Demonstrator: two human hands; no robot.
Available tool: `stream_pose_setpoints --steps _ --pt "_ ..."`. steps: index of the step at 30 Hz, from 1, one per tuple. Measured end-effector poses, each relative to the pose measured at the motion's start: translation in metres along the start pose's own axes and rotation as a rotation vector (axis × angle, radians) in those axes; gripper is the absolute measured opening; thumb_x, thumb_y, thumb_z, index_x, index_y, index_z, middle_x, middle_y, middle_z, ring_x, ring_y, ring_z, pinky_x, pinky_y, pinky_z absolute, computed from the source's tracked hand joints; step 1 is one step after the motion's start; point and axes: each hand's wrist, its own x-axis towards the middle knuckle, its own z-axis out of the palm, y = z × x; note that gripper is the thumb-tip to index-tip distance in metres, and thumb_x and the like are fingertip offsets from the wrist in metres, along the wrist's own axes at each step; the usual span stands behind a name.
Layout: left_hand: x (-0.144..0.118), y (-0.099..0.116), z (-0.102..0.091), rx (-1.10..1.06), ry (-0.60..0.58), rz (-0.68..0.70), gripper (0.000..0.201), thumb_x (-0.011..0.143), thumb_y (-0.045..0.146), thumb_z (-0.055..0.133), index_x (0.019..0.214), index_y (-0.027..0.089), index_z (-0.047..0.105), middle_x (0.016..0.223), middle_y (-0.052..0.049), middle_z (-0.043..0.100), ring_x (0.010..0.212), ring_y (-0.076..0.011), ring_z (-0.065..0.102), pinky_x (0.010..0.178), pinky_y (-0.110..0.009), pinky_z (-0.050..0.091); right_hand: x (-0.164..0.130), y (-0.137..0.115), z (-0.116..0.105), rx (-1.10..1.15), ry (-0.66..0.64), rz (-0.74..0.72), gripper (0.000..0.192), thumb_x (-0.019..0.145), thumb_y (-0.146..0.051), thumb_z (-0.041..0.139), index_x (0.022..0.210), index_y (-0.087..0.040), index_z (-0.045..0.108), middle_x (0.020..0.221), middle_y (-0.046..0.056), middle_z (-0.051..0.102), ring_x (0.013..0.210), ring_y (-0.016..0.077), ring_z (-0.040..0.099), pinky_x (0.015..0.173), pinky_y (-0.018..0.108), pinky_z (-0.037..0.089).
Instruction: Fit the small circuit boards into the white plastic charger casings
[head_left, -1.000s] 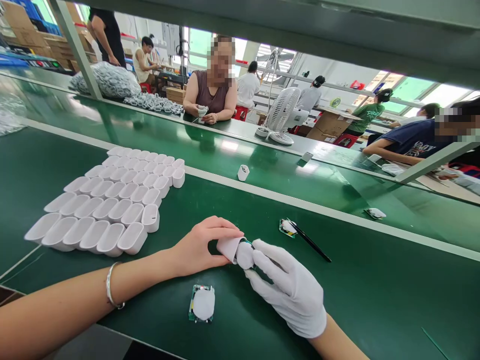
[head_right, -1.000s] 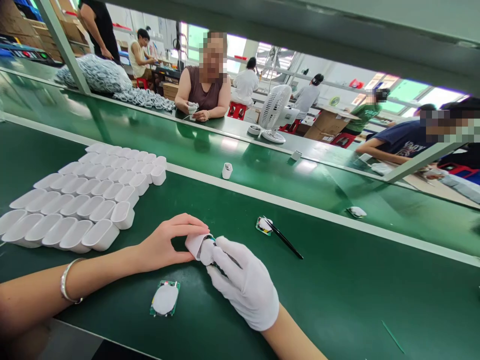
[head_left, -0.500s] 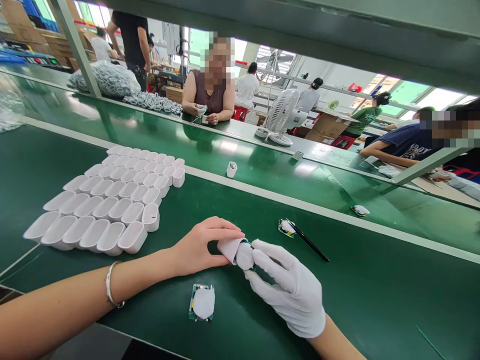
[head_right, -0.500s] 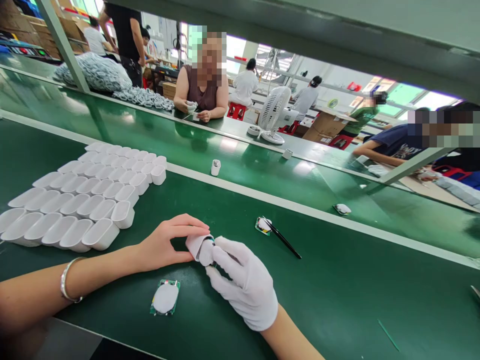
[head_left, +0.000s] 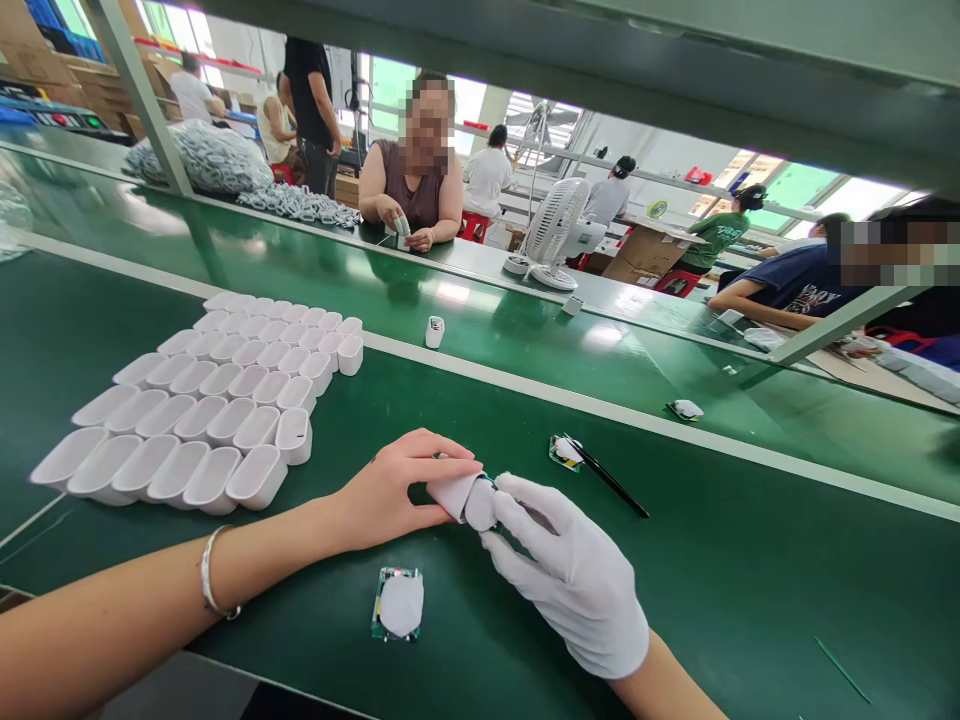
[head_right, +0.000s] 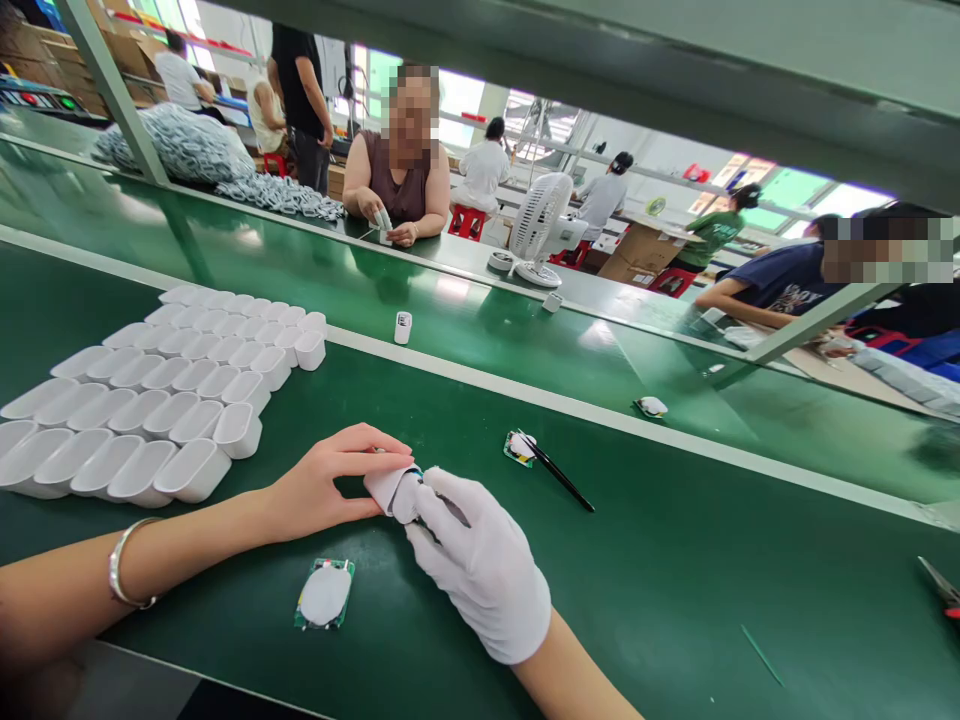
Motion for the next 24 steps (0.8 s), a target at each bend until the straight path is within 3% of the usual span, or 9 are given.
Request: stream_pose_setpoints --steps 3,6,8,10,13,16,19,21,24 --pt "0.0 0.001 0.0 -0.03 -0.034 -0.003 0.044 0.074 0.012 0.069 0.115 0.025 0.061 0.112 -0.005 0.064 0.102 -0.0184 0.057 0.09 -0.033 0.048 0.001 -0.004 0.006 0.032 0.005 0.028 0.028 0.078 -0.011 0.051 0.101 -0.025 0.061 0.089 0.001 0.068 0.078 0.014 0.066 0.068 0.021 0.059" --pt "0.0 0.004 0.001 -0.087 -0.073 -0.052 0.047 0.072 0.016 0.072 0.117 0.025 0.06 0.115 -0.005 0.063 0.104 -0.0201 0.058 0.092 -0.035 0.048 0.004 -0.01 0.007 0.026 0.038 0.032 0.031 0.073 -0.019 0.064 0.103 -0.025 0.063 0.106 0.005 0.065 0.092 0.0186 0.064 0.078 0.029 0.056" --pt "0.001 0.007 0.0 -0.129 -0.084 -0.102 0.048 0.072 0.018 0.072 0.118 0.025 0.06 0.116 -0.005 0.063 0.105 -0.0212 0.058 0.094 -0.036 0.047 0.007 -0.012 0.004 0.162 0.048 0.115 0.044 0.074 -0.028 0.066 0.118 -0.025 0.058 0.12 0.008 0.058 0.102 0.0213 0.06 0.082 0.033 0.054" --pt "0.003 0.009 0.0 -0.162 -0.09 -0.116 0.05 0.07 0.019 0.075 0.118 0.025 0.06 0.116 -0.005 0.064 0.107 -0.0222 0.056 0.096 -0.038 0.046 0.011 -0.015 0.001 0.379 -0.037 0.282 0.053 0.08 -0.036 0.062 0.13 -0.025 0.048 0.122 0.009 0.056 0.104 0.0212 0.058 0.084 0.036 0.052" --pt "0.003 0.011 0.0 -0.205 -0.141 -0.102 0.055 0.067 0.017 0.077 0.118 0.027 0.06 0.116 -0.004 0.064 0.108 -0.0229 0.052 0.097 -0.043 0.045 0.016 -0.018 0.002 0.595 -0.252 0.452 0.037 0.08 -0.042 0.062 0.109 -0.02 0.061 0.095 0.005 0.065 0.088 0.0189 0.061 0.078 0.033 0.052" --pt "0.002 0.014 0.002 -0.246 -0.192 -0.139 0.059 0.068 0.015 0.076 0.122 0.031 0.057 0.127 -0.004 0.057 0.113 -0.0234 0.047 0.097 -0.045 0.044 0.019 -0.019 0.009 0.654 -0.257 0.492 0.027 0.073 -0.042 0.071 0.08 -0.016 0.063 0.075 0.002 0.063 0.07 0.0154 0.059 0.066 0.028 0.051" --pt "-0.001 0.018 0.007 -0.322 -0.113 -0.262 0.076 0.064 0.018 0.08 0.131 0.029 0.046 0.134 -0.008 0.05 0.114 -0.0239 0.05 0.091 -0.041 0.051 0.016 -0.017 0.015 0.717 -0.096 0.442 0.038 0.063 -0.037 0.079 0.093 -0.02 0.062 0.087 0.004 0.067 0.077 0.0175 0.063 0.067 0.028 0.053" --pt "-0.002 0.019 0.011 -0.342 -0.024 -0.259 0.075 0.063 0.019 0.08 0.13 0.025 0.047 0.125 -0.01 0.055 0.106 -0.0227 0.056 0.081 -0.034 0.057 0.009 -0.013 0.017 0.712 -0.008 0.344 0.049 0.061 -0.029 0.081 0.104 -0.025 0.059 0.104 0.005 0.066 0.088 0.0198 0.065 0.072 0.03 0.055" --pt "-0.005 0.021 0.012 -0.132 0.129 0.044 0.045 0.074 0.013 0.069 0.117 0.02 0.056 0.105 -0.009 0.063 0.094 -0.0184 0.062 0.077 -0.028 0.058 -0.003 -0.008 0.014 0.476 0.105 0.111 0.038 0.07 -0.018 0.074 0.103 -0.03 0.061 0.115 0.005 0.063 0.09 0.0188 0.066 0.069 0.029 0.057"
